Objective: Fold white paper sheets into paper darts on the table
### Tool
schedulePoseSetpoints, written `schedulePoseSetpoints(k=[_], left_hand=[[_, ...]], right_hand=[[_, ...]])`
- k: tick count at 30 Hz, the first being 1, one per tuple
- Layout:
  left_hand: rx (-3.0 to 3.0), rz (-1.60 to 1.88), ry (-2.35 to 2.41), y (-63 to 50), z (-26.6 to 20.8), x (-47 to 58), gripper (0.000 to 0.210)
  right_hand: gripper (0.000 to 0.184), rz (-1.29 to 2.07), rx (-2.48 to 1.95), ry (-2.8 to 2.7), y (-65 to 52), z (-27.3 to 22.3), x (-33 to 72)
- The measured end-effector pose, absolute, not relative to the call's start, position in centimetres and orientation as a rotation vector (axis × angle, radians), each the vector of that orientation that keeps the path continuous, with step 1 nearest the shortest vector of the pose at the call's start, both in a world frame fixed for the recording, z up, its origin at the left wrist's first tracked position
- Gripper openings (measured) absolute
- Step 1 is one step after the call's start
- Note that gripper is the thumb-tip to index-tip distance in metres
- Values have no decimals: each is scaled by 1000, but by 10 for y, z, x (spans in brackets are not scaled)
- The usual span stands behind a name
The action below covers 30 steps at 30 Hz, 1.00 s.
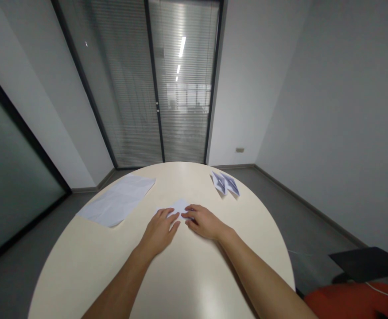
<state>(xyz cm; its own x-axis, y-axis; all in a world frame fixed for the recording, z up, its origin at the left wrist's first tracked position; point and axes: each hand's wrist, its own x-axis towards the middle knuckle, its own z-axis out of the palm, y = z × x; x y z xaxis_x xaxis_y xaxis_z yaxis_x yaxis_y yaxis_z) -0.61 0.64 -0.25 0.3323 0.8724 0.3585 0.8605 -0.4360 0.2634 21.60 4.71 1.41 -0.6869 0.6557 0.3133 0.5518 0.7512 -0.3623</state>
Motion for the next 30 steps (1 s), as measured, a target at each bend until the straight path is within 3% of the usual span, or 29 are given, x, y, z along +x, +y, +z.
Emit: schedulePoseSetpoints(k=[18,30], left_hand=[[2521,651,1846,12,-9,-11,39],[2425,597,1834,7,-4,-8,41]], right_hand=[[26,485,-991,-2555,36,37,212],[26,462,-955,-2449,48,14,214]])
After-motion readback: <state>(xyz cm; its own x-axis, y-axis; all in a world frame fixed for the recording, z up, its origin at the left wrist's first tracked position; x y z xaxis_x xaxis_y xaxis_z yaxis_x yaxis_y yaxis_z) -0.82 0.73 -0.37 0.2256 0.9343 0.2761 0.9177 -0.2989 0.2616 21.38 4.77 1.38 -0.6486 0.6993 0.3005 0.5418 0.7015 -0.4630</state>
